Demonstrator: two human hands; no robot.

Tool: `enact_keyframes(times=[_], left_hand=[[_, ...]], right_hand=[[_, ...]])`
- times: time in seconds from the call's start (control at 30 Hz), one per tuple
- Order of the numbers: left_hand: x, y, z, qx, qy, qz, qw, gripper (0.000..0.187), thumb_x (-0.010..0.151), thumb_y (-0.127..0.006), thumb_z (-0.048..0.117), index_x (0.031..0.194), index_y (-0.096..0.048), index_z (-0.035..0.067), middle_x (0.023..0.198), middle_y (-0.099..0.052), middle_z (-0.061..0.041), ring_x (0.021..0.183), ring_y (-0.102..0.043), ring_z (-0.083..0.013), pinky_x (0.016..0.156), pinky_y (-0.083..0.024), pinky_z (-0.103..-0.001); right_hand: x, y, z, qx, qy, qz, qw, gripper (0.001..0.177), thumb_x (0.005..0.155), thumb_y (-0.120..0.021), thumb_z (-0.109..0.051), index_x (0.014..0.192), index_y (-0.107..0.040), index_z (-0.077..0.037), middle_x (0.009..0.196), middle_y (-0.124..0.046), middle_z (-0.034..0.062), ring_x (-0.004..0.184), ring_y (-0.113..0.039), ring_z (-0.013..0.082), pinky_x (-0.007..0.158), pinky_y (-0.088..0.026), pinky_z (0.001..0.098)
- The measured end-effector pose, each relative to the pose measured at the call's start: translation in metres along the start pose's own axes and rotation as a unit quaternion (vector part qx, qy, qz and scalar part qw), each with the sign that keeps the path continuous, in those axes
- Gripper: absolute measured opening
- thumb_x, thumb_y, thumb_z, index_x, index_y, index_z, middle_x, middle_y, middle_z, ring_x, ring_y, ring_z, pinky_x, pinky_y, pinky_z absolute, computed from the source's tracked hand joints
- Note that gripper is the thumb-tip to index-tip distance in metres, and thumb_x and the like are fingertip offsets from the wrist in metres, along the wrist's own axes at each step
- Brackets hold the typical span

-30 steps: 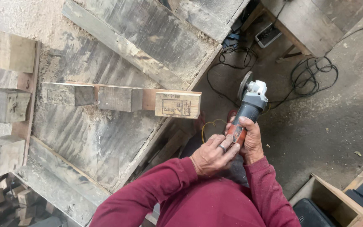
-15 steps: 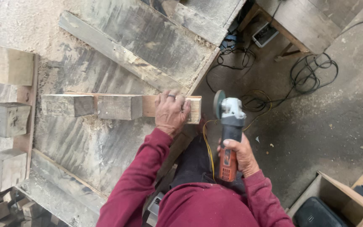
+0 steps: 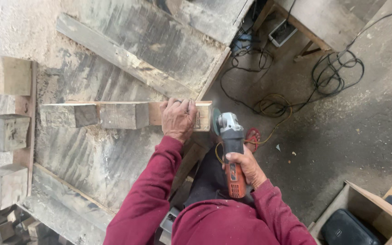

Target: The person uses an angle grinder to smooth the surfaces of small wooden blocks arranged on a workbench. They systematically move the grinder across the blocks, occasionally repositioning the wood to access different sides.

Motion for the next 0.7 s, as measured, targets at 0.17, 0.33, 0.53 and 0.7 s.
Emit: enact_keyframes(times=[0.17, 0.33, 0.53, 0.7], left_hand=[[-0.005, -0.001, 0.000, 0.007, 0.004, -0.001, 1.000, 0.024, 0.100, -0.059, 0.027, 0.087, -0.071, 0.011, 0.083, -0.070, -0.007, 0.093, -0.062, -0.0265, 0.094, -0.041, -0.044], [0.000, 0.002, 0.002, 0.002, -0.002, 0.010, 1.000, 0.024, 0.099, -0.059, 0.028, 0.085, -0.070, 0.011, 0.081, -0.069, -0.006, 0.092, -0.062, -0.0252, 0.094, -0.041, -0.044], [-0.005, -0.003, 0.000, 0.015, 0.013, -0.025, 1.000, 0.027, 0.102, -0.058, 0.029, 0.084, -0.069, 0.011, 0.080, -0.069, -0.006, 0.092, -0.061, -0.0259, 0.093, -0.040, -0.044], [0.004, 0.002, 0.003, 0.007, 0.004, -0.002, 1.000, 0.027, 0.100, -0.057, 0.030, 0.085, -0.069, 0.012, 0.081, -0.069, -0.006, 0.093, -0.061, -0.0247, 0.094, -0.040, -0.043]], right_hand=[[-0.001, -0.005, -0.004, 0.002, 0.008, -0.039, 0.999, 0.051, 0.074, -0.073, -0.030, 0.113, -0.057, -0.002, 0.085, -0.065, 0.0104, 0.069, -0.069, 0.0212, 0.060, -0.060, 0.0367], [0.009, -0.001, -0.009, 0.012, -0.019, -0.016, 1.000, 0.047, 0.074, -0.073, -0.029, 0.111, -0.059, -0.005, 0.084, -0.063, 0.0087, 0.068, -0.067, 0.0208, 0.060, -0.058, 0.0361], [0.010, 0.000, -0.004, 0.025, -0.027, -0.030, 0.999, 0.049, 0.073, -0.074, -0.028, 0.114, -0.058, -0.005, 0.085, -0.064, 0.0099, 0.067, -0.067, 0.0210, 0.059, -0.058, 0.0353], [0.020, 0.010, -0.012, 0.002, -0.033, 0.012, 0.999, 0.051, 0.073, -0.074, -0.027, 0.117, -0.057, -0.007, 0.087, -0.064, 0.0084, 0.068, -0.066, 0.0195, 0.060, -0.059, 0.0341]])
Point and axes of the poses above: each hand's wrist, its own x-axis towards the middle knuckle, its own y-axis out of the back of the hand, z = x × y, the point moved 8 cm from there along x, towards the middle knuckle
